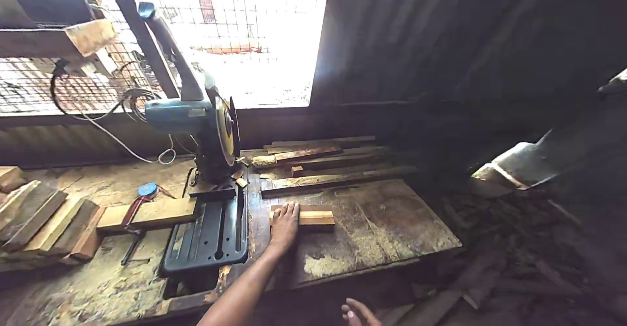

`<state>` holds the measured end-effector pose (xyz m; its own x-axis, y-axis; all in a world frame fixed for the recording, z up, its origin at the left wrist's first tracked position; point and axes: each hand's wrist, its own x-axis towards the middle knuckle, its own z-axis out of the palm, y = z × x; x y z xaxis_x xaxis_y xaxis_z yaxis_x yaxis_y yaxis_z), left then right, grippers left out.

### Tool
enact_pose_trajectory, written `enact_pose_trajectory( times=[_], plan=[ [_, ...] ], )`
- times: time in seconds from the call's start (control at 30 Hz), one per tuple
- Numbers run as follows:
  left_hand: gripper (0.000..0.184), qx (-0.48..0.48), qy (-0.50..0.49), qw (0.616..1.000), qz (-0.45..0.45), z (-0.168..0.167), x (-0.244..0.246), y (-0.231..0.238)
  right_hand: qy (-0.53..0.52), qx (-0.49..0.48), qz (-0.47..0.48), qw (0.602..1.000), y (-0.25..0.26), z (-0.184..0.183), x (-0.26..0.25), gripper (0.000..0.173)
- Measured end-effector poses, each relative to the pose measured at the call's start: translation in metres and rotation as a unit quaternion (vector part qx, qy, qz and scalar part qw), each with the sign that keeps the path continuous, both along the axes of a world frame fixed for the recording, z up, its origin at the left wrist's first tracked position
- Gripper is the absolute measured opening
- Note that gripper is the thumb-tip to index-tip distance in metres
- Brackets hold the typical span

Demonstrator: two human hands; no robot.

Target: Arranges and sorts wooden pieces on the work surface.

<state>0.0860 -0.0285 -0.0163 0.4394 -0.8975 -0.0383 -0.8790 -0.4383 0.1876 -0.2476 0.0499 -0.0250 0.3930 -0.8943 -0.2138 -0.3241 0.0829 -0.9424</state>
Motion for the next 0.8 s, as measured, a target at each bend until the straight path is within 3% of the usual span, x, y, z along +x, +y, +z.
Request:
enact_pose_trajectory(
  times=[0.13,0.47,0.6,0.8],
  plan=[
    [0.066,-0.003,0.001,1.0,-0.001,0.0,0.019,-0.005,-0.048,-0.095,-0.025,0.994,-0.05,0.027,0.065,0.027],
    [0.066,0.055,0.005,0.997,-0.045,0.009,0.028,-0.009,0.024,-0.184,0.1,0.978,-0.204,0.066,0.179,0.027],
    [0.068,0.033,0.004,0.998,-0.061,0.007,0.036,-0.009,0.111,-0.238,0.179,0.948,-0.277,0.078,0.222,0.029],
    [0.069,-0.047,-0.056,0.996,-0.045,0.0,0.037,-0.005,0.209,-0.368,0.189,0.886,-0.411,0.076,0.292,0.025]
  ],
)
